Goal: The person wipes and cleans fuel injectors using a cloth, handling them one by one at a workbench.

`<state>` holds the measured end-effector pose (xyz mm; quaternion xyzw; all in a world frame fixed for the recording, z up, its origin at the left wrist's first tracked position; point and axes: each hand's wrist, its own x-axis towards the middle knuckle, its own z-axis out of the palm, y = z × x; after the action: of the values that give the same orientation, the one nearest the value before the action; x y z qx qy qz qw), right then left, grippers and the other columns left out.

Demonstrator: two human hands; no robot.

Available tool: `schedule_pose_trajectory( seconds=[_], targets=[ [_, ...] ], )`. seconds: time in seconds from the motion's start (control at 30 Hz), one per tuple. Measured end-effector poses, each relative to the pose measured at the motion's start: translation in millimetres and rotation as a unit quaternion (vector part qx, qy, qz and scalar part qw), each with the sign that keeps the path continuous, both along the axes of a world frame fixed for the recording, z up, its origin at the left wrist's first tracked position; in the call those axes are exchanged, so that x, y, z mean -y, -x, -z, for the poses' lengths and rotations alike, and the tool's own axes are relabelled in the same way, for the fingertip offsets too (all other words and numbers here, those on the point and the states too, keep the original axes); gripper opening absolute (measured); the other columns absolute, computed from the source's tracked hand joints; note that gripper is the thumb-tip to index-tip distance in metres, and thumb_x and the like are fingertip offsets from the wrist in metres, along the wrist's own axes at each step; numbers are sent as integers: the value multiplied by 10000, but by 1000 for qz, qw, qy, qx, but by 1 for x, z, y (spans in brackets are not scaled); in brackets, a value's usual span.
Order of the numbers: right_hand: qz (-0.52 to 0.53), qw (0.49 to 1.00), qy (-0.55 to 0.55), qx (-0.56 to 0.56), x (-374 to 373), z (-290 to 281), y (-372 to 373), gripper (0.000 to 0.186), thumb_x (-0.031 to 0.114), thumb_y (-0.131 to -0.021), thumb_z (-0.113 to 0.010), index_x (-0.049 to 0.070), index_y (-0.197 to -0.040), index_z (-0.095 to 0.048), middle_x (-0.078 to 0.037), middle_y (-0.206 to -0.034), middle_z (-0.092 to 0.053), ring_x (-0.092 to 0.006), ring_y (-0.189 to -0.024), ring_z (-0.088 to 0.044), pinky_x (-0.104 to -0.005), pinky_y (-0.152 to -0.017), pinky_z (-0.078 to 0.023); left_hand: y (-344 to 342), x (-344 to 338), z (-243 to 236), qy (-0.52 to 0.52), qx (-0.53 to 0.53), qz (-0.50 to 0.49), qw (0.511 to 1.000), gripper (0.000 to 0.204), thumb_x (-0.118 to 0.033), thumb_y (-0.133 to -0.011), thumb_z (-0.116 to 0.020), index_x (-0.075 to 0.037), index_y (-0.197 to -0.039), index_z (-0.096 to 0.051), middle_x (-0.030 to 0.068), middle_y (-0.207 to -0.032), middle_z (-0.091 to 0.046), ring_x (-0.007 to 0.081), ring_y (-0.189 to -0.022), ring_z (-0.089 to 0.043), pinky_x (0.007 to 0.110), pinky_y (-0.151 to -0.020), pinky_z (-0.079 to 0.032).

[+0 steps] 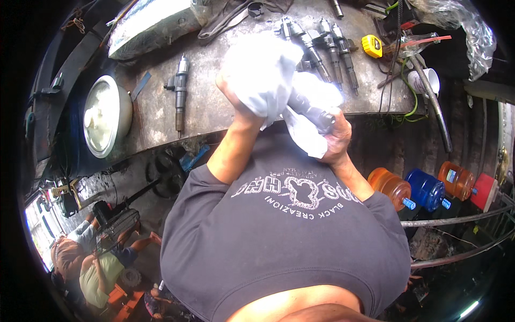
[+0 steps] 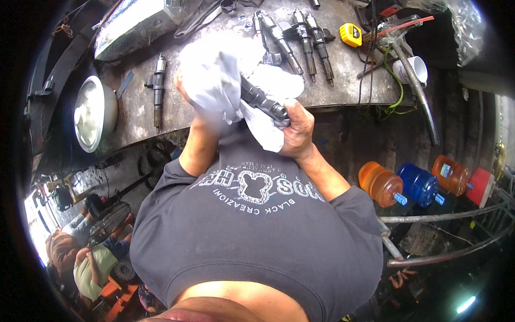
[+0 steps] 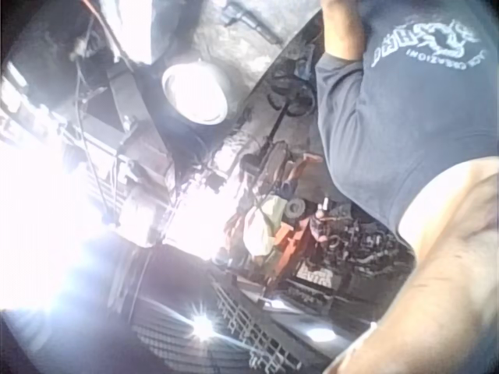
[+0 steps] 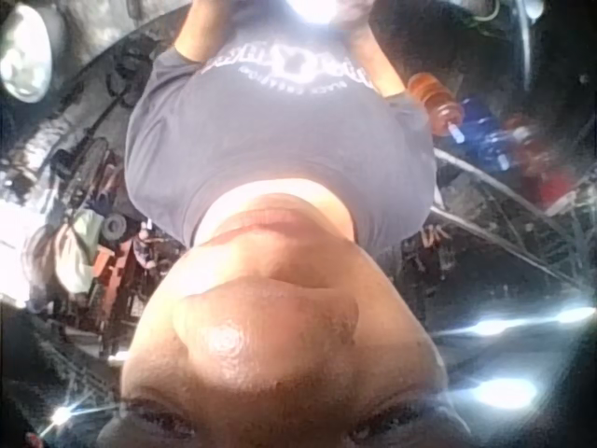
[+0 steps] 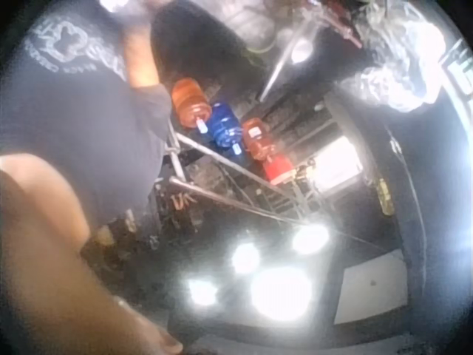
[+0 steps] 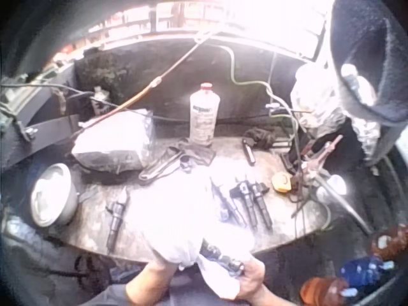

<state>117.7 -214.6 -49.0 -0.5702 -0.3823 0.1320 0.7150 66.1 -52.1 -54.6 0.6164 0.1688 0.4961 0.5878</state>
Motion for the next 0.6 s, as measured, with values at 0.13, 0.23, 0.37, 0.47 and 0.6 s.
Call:
schedule_pose_trajectory(
  seconds=[0.13, 0.23, 0.37, 0.47, 0.6],
  targets=[
    [8, 998, 53, 24, 1, -5, -1, 334, 17, -728, -704, -6, -1028, -558, -67, -908, -636, -118, -808, -613, -251, -717, -493, -4, -5, 5, 141, 96, 120, 978, 402, -339, -826, -539, 25, -997, -536, 125, -927, -585, 200, -854, -587, 328, -756, -484],
    [-55, 994, 53, -74, 0, -21, -12, 315, 139, -814, -600, -18, -1080, -539, -76, -919, -639, -121, -838, -608, -263, -782, -473, 0, -19, 0, 197, 260, 393, 860, 477, -372, -833, -513, 31, -1086, -481, 153, -999, -549, 228, -915, -557, 357, -804, -465],
    [-127, 975, 43, -176, 10, 3, -17, 397, 244, -879, -466, -36, -1156, -510, -115, -980, -637, -166, -861, -624, -296, -806, -481, 17, -14, 7, 288, 178, 413, 845, 472, -365, -930, -371, -16, -1248, -376, 125, -1135, -501, 249, -1047, -510, 369, -918, -426],
    [-196, 949, 82, -233, 18, 21, -23, 426, 264, -879, -463, -51, -1164, -498, -123, -978, -634, -187, -864, -628, -317, -840, -473, 20, -9, 1, 285, 116, 369, 877, 441, -336, -939, -369, -15, -1241, -375, 119, -1119, -501, 244, -1031, -511, 363, -911, -430],
    [-238, 865, -33, -441, 10, 12, -15, 423, 254, -870, -485, -54, -1159, -495, -123, -996, -626, -212, -895, -623, -348, -901, -447, 9, -13, 1, 194, 85, 246, 946, 381, -280, -919, -420, 6, -1172, -412, 119, -1037, -520, 227, -952, -528, 348, -852, -453]
  ],
)
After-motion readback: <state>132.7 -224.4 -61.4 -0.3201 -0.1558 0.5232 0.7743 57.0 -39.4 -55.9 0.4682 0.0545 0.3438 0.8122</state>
